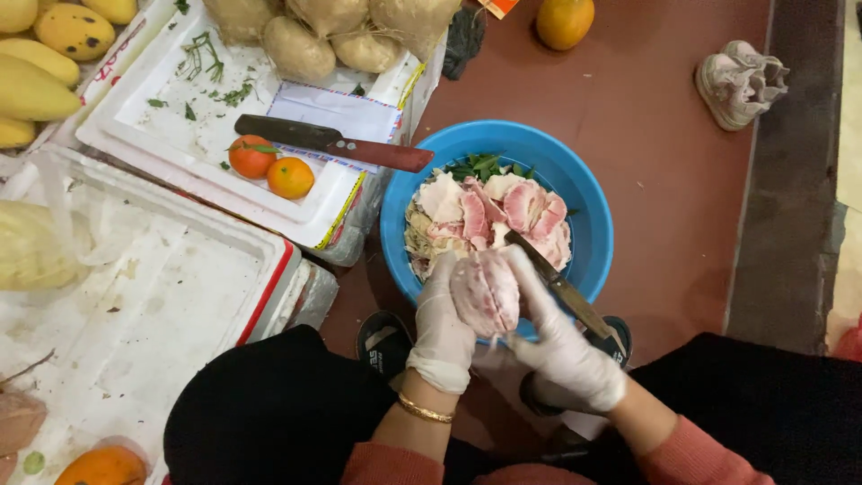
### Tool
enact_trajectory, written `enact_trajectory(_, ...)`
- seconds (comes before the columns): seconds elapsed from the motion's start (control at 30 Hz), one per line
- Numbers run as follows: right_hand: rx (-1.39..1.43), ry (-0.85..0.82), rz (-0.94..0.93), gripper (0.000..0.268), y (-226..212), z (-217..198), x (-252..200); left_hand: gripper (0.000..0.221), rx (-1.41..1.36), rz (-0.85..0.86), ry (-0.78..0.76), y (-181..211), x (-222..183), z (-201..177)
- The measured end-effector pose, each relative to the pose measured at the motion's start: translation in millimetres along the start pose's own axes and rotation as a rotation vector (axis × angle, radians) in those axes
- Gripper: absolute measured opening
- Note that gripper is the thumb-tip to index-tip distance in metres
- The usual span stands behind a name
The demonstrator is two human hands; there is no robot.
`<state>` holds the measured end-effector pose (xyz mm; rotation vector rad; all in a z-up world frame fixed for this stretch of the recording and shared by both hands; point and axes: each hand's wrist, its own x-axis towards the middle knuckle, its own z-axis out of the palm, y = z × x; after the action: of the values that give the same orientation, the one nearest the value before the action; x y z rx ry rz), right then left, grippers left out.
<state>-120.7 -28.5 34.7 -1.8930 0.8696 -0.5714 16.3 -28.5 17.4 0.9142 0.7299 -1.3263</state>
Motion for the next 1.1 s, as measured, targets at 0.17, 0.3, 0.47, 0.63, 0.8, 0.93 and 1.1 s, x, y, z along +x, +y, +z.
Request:
enact_trajectory(0.17, 0.448, -0.006, 0.235, 0.08, 22, -33, 24, 0.044, 0.257, 0.336, -0.085, 3, 7, -2)
enact_trajectory(0.3, 0.44, 0.009, 0.319, 0.061, 17, -37, 33, 0.018, 0.544, 0.455, -0.098, -8, 44, -31)
enact_trajectory(0.47, 0.361, 0.119, 0.502, 0.032, 7, -39, 45, 0.009, 0.753, 0.578, -0.168, -7, 37, -24)
enact_trajectory(0.63, 0.537, 0.262, 0.508, 0.021, 22, -33, 44, 0.01, 0.615, 0.475, -0.168, -23, 32, -26)
enact_trajectory(0.8, 0.456, 0.328, 0.225, 0.066, -29, -2, 26, 0.022, 0.315, 0.421, -0.043, 1, -24, 16)
enact_trajectory(0.93, 0.262, 0.385, 0.116, 0.046, -28, 14, 32, 0.016, 0.234, 0.406, -0.034, -3, -22, 13)
enact_trajectory(1.1, 0.27, 0.437, 0.127, 0.041, -24, 23, 45, 0.018, 0.184, 0.421, -0.05, -3, -11, -4)
